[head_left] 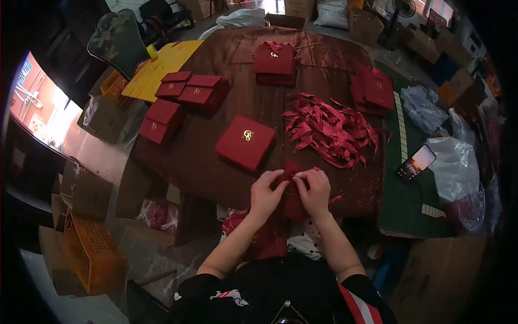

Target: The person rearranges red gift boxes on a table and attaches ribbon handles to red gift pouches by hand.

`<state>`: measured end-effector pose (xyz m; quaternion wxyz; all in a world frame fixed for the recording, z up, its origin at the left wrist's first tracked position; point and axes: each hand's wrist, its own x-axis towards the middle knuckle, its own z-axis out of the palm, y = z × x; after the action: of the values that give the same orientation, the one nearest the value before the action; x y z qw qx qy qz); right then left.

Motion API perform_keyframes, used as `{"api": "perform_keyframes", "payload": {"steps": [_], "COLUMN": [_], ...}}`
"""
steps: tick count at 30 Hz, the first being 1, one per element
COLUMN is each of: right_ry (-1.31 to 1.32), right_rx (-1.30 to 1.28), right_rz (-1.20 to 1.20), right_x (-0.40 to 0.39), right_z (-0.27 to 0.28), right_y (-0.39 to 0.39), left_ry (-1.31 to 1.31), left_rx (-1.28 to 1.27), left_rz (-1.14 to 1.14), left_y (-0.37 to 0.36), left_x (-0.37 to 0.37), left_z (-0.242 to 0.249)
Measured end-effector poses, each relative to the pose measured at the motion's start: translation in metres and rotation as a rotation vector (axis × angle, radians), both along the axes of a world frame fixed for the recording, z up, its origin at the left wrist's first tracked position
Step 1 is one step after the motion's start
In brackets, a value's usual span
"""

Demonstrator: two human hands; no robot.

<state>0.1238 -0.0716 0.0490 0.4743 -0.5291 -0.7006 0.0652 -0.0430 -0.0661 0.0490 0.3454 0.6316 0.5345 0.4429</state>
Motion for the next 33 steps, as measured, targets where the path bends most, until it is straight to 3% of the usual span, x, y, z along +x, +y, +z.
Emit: {"api": "perform_keyframes", "payload": {"steps": [9, 19, 25, 31, 33], "right_ry": [-0.102, 0.056, 0.255, 0.14, 0.008], "right_rx": [0.067, -0.081, -0.14, -0.067, -0.003], "right_rz": [0.006, 0.117, 0.127, 0.093, 0.231], "right_x": [-0.004, 0.0, -0.004, 0.003, 0.01], "right_z": [0.009, 0.005, 0.001, 0.003, 0.006], "right_y": [-0.006, -0.005, -0.008, -0.004, 0.002], "left_ry": [0.055, 0.031, 0.143, 0.275, 0.256], "left_rx": [0.138, 0.157, 0.309, 0.325, 0.355], "left_rz": [0.057, 0.096, 0.09, 0.038, 0.022], "left_y": [-0.015, -0.027, -0.033, -0.033, -0.033], "left_x": [0.015, 0.025, 0.024, 0.021, 0.02], "left_z": [0.01, -0.006, -0.007, -0.004, -0.004]}}
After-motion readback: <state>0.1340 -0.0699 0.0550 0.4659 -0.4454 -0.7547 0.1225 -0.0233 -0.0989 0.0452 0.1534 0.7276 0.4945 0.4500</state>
